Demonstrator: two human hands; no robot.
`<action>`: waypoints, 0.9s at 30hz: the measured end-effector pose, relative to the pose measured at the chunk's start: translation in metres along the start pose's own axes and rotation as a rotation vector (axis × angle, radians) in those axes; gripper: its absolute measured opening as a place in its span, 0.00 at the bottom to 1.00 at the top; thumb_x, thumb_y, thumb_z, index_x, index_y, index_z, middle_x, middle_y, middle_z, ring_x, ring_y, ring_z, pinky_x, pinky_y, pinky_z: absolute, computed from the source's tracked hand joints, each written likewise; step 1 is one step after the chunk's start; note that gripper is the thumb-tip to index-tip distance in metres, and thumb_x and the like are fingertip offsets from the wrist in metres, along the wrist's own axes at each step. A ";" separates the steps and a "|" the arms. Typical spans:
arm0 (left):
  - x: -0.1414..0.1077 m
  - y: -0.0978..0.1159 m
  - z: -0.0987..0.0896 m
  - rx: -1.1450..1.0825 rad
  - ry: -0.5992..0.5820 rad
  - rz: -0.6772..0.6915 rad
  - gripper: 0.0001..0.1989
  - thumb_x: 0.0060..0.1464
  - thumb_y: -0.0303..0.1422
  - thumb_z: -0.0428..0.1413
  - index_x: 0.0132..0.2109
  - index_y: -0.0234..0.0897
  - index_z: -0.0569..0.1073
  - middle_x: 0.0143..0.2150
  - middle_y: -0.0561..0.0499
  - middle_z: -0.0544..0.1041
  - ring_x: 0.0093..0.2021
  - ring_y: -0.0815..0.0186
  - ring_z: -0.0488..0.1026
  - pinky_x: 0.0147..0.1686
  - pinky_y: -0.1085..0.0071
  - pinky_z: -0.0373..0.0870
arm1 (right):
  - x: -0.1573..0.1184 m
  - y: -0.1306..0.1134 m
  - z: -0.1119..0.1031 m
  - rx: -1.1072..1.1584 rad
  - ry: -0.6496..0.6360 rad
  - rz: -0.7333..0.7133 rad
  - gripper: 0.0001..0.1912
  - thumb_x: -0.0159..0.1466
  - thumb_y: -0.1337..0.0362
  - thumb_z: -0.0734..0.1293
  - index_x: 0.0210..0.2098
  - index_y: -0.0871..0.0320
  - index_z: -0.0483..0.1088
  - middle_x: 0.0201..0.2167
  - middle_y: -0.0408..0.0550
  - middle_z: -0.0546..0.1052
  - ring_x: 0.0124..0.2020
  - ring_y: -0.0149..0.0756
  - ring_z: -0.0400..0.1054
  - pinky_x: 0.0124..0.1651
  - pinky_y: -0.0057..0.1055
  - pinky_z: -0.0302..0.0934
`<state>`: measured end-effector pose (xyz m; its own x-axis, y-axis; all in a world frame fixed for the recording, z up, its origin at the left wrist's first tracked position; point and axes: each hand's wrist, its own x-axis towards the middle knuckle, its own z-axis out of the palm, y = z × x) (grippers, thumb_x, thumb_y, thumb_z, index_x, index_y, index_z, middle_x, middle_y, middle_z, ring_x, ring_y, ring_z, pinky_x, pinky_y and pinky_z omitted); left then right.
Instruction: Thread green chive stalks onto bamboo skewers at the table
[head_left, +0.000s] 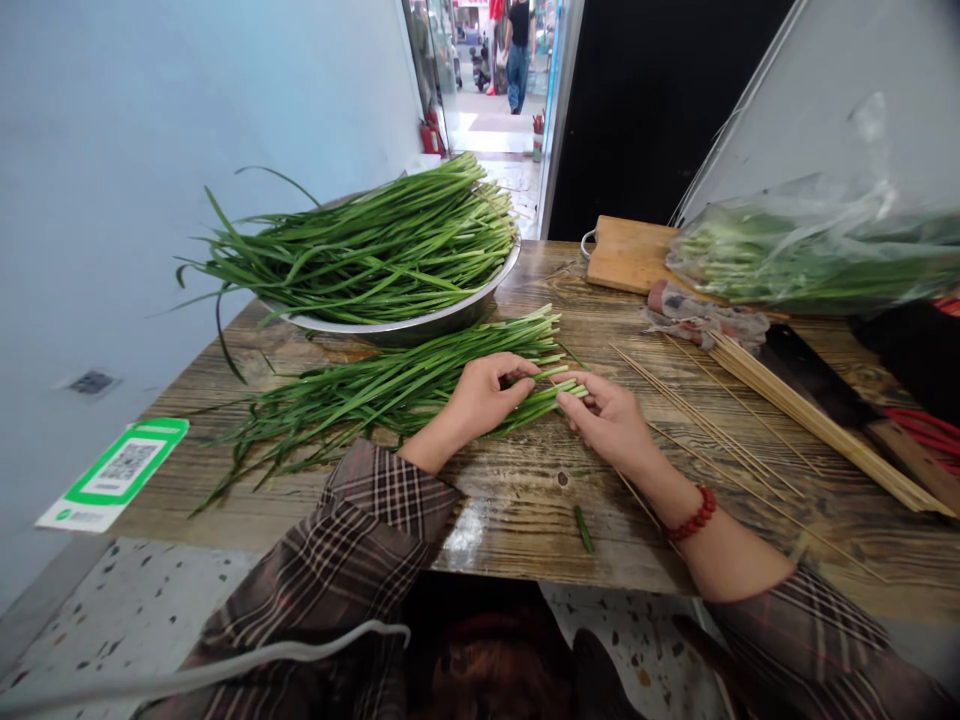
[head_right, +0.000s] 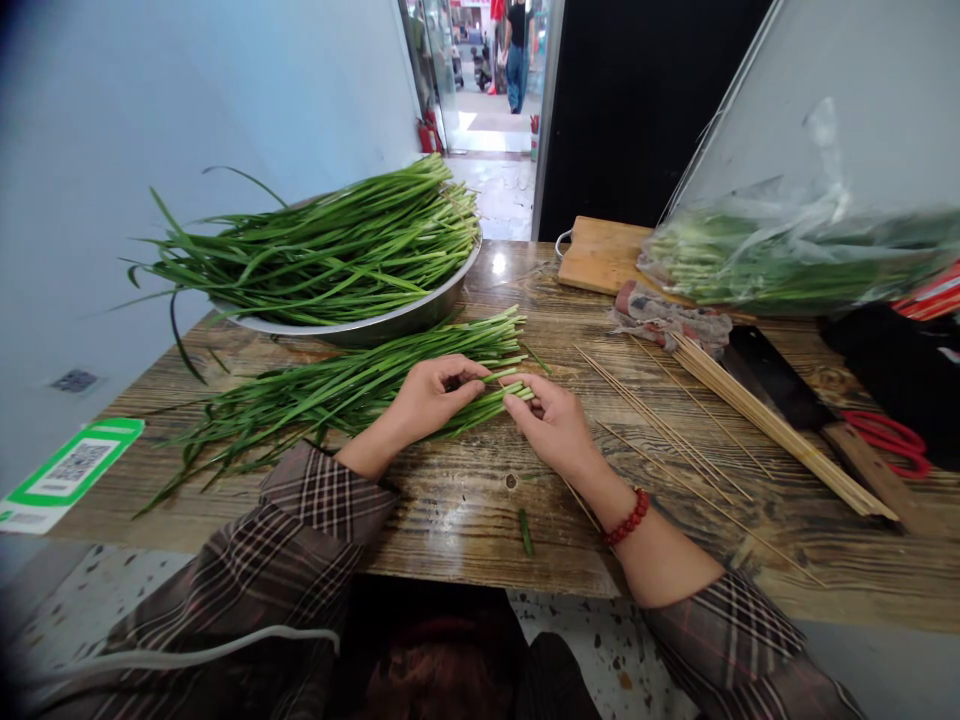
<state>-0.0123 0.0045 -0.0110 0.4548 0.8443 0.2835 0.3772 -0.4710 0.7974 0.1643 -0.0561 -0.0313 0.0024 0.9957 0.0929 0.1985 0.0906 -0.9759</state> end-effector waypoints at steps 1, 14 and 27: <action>0.000 0.000 0.000 -0.003 0.001 -0.001 0.07 0.51 0.27 0.56 0.36 0.32 0.79 0.33 0.49 0.80 0.33 0.68 0.74 0.37 0.72 0.70 | 0.000 0.000 0.000 -0.001 0.001 -0.004 0.15 0.59 0.60 0.65 0.43 0.62 0.72 0.18 0.37 0.66 0.17 0.23 0.57 0.19 0.22 0.50; 0.000 0.001 0.001 -0.006 0.002 -0.020 0.07 0.51 0.26 0.56 0.36 0.31 0.79 0.32 0.49 0.78 0.32 0.68 0.73 0.35 0.73 0.67 | -0.002 -0.004 0.000 0.020 -0.010 0.006 0.15 0.60 0.61 0.65 0.44 0.62 0.72 0.17 0.36 0.65 0.14 0.22 0.53 0.18 0.22 0.48; -0.001 0.004 0.000 -0.006 -0.007 0.016 0.07 0.52 0.27 0.56 0.36 0.32 0.78 0.32 0.49 0.78 0.32 0.68 0.73 0.35 0.73 0.67 | -0.001 -0.002 0.001 -0.024 0.009 -0.007 0.15 0.60 0.60 0.65 0.43 0.61 0.73 0.17 0.37 0.65 0.16 0.24 0.56 0.18 0.23 0.49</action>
<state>-0.0118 0.0017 -0.0081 0.4662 0.8350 0.2923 0.3653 -0.4826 0.7961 0.1627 -0.0575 -0.0293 0.0096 0.9948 0.1011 0.2222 0.0965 -0.9702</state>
